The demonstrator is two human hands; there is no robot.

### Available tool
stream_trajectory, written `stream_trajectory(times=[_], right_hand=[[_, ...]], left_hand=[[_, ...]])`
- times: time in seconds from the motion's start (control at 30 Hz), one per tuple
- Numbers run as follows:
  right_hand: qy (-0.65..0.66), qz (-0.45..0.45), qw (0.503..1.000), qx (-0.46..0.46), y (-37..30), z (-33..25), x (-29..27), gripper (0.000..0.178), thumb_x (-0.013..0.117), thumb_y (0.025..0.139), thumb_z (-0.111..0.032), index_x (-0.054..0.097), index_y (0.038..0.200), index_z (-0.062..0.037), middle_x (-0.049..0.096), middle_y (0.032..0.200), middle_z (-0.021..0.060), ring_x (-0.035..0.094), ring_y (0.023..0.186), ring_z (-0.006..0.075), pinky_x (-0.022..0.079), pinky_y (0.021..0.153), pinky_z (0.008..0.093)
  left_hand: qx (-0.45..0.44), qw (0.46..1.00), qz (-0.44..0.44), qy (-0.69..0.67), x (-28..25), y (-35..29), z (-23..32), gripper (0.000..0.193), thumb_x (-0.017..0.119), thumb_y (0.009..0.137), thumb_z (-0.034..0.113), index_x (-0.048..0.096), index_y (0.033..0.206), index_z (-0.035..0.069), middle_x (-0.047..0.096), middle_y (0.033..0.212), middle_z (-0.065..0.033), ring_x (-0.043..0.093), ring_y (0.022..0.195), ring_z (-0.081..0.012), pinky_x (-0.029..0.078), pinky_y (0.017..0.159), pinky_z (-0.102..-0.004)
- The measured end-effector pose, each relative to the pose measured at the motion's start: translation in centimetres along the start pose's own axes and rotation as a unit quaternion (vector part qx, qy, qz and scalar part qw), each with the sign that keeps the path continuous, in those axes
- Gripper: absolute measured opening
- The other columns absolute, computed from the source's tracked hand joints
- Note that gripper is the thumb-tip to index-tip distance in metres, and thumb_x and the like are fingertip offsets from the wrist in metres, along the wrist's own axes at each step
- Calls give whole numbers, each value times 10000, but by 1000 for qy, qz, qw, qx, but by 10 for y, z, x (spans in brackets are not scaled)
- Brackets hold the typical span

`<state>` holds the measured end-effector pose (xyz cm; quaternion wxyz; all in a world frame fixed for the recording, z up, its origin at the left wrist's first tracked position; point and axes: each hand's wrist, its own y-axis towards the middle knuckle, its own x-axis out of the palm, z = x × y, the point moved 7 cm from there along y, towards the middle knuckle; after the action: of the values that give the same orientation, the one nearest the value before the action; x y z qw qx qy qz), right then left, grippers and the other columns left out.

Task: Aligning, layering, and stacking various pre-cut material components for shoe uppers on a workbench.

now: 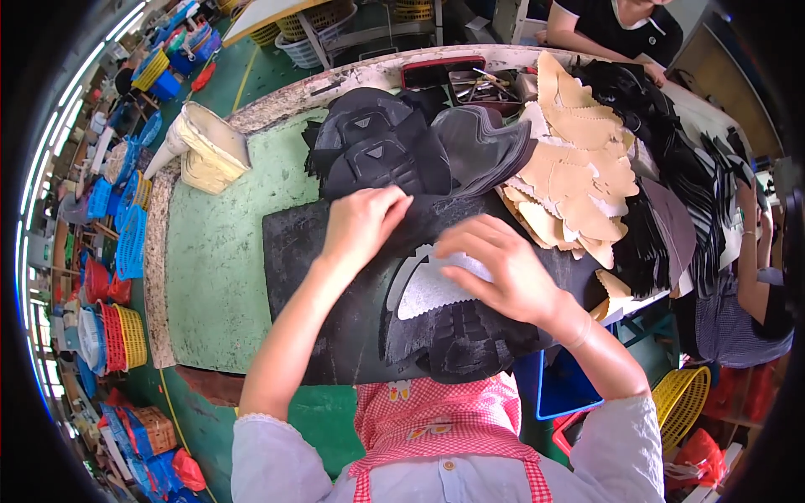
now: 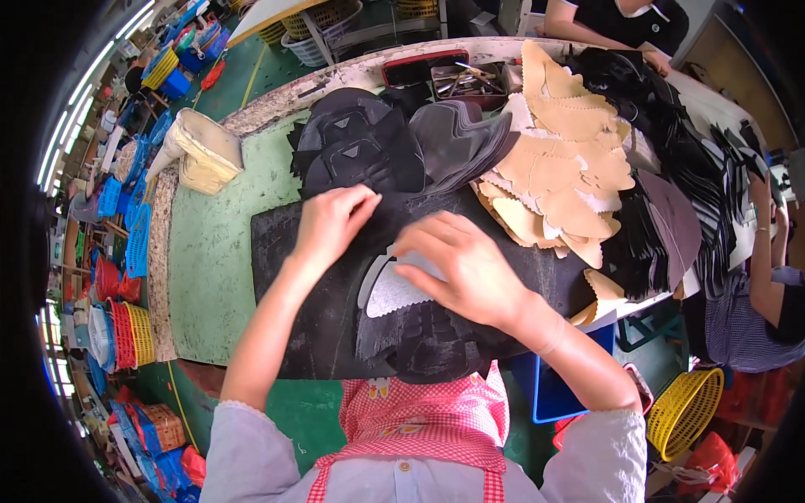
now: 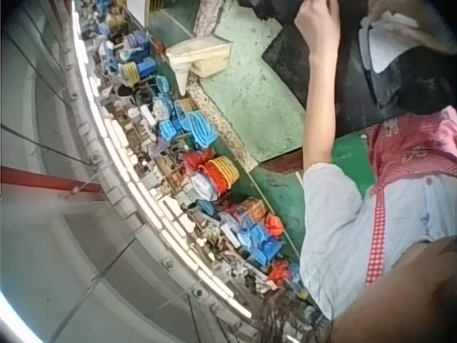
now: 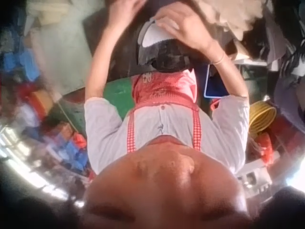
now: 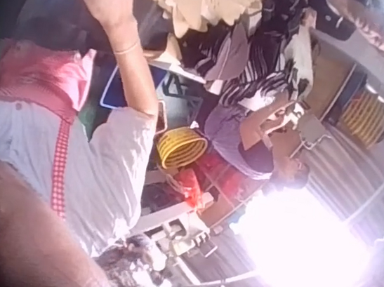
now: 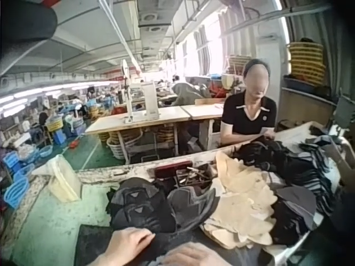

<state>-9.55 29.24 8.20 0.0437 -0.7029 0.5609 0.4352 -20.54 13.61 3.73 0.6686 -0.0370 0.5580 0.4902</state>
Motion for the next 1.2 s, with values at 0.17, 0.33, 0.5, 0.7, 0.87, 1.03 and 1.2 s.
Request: stream_trajectory(times=[0.17,0.33,0.5,0.7,0.87,1.03,1.2], right_hand=[[-131,10,991,0,22,21,54,317,678,906,-310,675,1063,-35,642,1087,103,590,1074,277,435,966,382],[1,-68,994,80,17,41,36,271,661,927,-248,692,1077,-24,633,1190,125,585,1150,307,433,1032,402],[-293,175,924,171,-26,130,-87,268,701,863,-160,677,1115,-74,603,1258,132,549,1202,337,428,1029,411],[-351,49,914,198,-25,140,-94,212,690,864,-159,624,1060,-117,623,1220,133,564,1183,302,405,1031,434],[-338,155,890,265,-42,114,-150,140,516,928,-114,593,1029,-53,682,777,200,672,749,400,511,760,485],[-293,229,878,300,-57,118,-165,167,523,929,-137,638,997,-36,666,801,232,679,801,402,526,751,448],[-151,6,975,164,-70,100,-116,102,600,896,-28,602,998,-14,687,887,137,684,862,271,529,777,367]], left_hand=[[-242,948,-3,-208,5,-16,-61,239,610,1005,267,686,1036,42,711,893,-73,676,836,-200,515,752,-344],[-247,803,436,-323,-150,-39,-159,472,534,1043,330,519,1363,-16,567,1350,-168,593,1190,-249,484,1027,-384],[-339,749,245,-515,-143,-28,-78,462,568,1023,341,552,1341,7,618,1270,-133,621,1131,-218,510,987,-378],[-245,903,-179,-306,1,-46,64,167,654,962,141,627,1089,36,681,1049,-117,639,1043,-217,484,928,-355],[-80,964,-73,-244,-22,-21,74,212,687,877,65,654,1087,56,681,1122,-96,618,1093,-300,495,949,-391],[34,975,-105,-195,-3,2,112,296,646,910,83,641,1206,63,614,1306,-121,536,1261,-304,422,1074,-407],[120,965,-73,-220,33,36,160,621,581,888,3,379,1475,12,422,1489,-215,397,1402,-381,297,1186,-448]])
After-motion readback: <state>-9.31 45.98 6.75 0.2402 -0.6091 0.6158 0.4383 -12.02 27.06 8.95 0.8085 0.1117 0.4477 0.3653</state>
